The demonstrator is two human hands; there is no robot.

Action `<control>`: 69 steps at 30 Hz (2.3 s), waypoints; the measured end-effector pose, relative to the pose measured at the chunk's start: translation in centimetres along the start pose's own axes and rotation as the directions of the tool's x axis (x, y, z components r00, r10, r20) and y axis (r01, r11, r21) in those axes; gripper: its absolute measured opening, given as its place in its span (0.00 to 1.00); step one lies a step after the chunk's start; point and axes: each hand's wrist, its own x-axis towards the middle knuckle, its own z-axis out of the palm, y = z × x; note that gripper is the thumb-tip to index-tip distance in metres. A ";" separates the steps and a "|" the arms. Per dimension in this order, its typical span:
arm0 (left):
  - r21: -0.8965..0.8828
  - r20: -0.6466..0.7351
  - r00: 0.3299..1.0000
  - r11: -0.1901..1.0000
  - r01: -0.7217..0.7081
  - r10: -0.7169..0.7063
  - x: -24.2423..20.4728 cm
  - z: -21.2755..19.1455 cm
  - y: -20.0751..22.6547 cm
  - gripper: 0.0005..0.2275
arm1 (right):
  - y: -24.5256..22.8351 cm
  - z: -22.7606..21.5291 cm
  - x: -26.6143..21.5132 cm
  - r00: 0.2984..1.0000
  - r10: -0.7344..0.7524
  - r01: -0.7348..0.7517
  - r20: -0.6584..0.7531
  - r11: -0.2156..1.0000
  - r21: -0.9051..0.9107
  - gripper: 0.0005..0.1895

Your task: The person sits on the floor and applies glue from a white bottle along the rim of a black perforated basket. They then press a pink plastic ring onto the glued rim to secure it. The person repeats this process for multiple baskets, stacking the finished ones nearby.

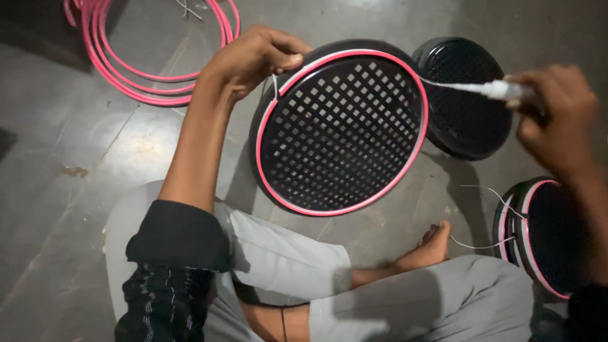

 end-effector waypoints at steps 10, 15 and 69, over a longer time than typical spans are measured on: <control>-0.025 -0.225 0.953 0.979 0.201 -0.202 0.5 -3.3 -3.8 0.10 | -0.5 15.5 -9.8 0.766 0.598 -0.365 0.237 0.102 0.925 0.19; 0.114 -0.365 0.879 0.922 0.370 -0.308 1.0 -5.9 -7.5 0.05 | 0.2 23.0 -11.4 0.799 0.542 -0.434 0.260 0.220 0.874 0.22; -0.285 -0.402 0.855 0.932 0.224 -0.328 -11.5 7.6 7.2 0.02 | -11.5 1.0 -19.6 0.682 0.528 -0.053 0.506 -0.654 0.755 0.16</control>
